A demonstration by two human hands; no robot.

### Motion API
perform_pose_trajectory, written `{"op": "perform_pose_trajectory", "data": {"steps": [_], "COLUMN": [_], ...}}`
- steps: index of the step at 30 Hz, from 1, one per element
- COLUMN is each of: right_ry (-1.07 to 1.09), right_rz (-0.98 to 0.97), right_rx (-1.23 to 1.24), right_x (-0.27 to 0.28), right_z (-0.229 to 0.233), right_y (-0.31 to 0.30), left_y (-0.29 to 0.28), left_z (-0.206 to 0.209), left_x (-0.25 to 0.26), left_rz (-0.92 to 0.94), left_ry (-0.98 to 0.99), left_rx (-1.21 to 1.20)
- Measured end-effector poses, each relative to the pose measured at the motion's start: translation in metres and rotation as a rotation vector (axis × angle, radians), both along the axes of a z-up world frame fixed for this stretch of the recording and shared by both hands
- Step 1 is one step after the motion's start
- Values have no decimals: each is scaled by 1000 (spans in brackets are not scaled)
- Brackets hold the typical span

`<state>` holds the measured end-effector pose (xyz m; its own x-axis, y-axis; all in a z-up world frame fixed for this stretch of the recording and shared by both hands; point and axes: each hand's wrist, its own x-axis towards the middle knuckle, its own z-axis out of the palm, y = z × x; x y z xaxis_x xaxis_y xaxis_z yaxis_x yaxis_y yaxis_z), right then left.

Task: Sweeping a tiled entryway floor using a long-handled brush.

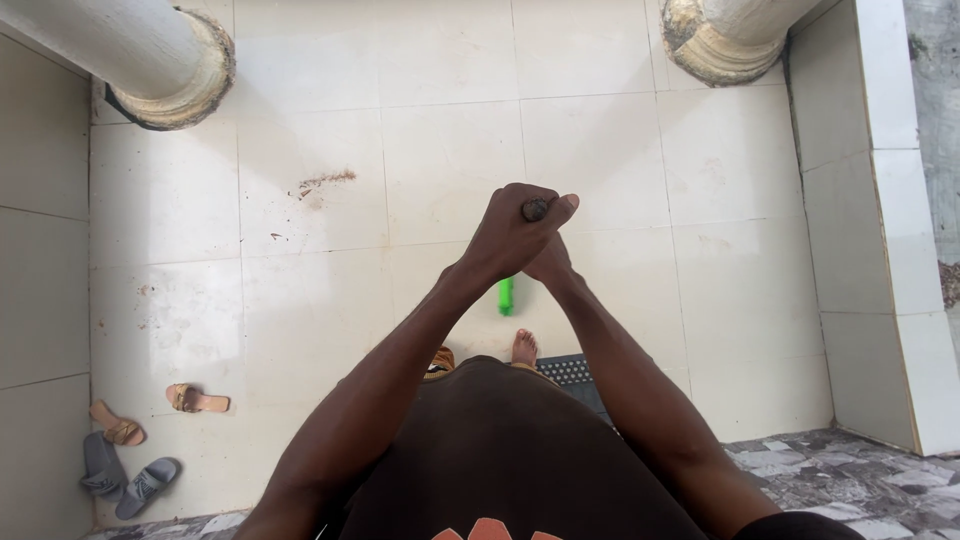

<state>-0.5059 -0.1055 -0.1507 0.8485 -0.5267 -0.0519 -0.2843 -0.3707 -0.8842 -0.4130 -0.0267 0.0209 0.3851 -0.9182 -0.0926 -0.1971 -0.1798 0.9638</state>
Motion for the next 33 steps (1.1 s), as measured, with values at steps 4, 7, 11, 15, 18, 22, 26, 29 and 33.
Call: {"op": "perform_pose_trajectory", "data": {"steps": [4, 7, 11, 15, 18, 22, 26, 29, 33], "right_ry": [398, 564, 677, 638, 593, 521, 532, 486, 447], "right_rz": [-26, -160, -115, -103, -157, -82, -39, -14, 65], "right_rx": [-156, -110, -287, -208, -198, -188, -47, 13, 0], "right_x": [-55, -108, -153, -153, -121, -65, -10, 2, 15], "right_z": [3, -40, -129, -146, -138, -98, -46, -32, -30], "right_y": [-39, -63, -80, -55, -27, 8, 33, 50, 40], "left_y": [-16, -20, -15, -2, 18, 41, 49, 58, 51], "left_z": [-34, -74, -118, -130, -113, -62, -2, 7, -13], "left_x": [-40, -71, -94, -98, -78, -44, -21, -20, -10], "left_rz": [-79, -157, -183, -115, -55, 37, 146, 180, 231], "left_ry": [53, 139, 239, 279, 233, 230, 174, 132, 112], "left_rx": [-49, -98, -103, -54, -6, 56, 146, 184, 95]}}
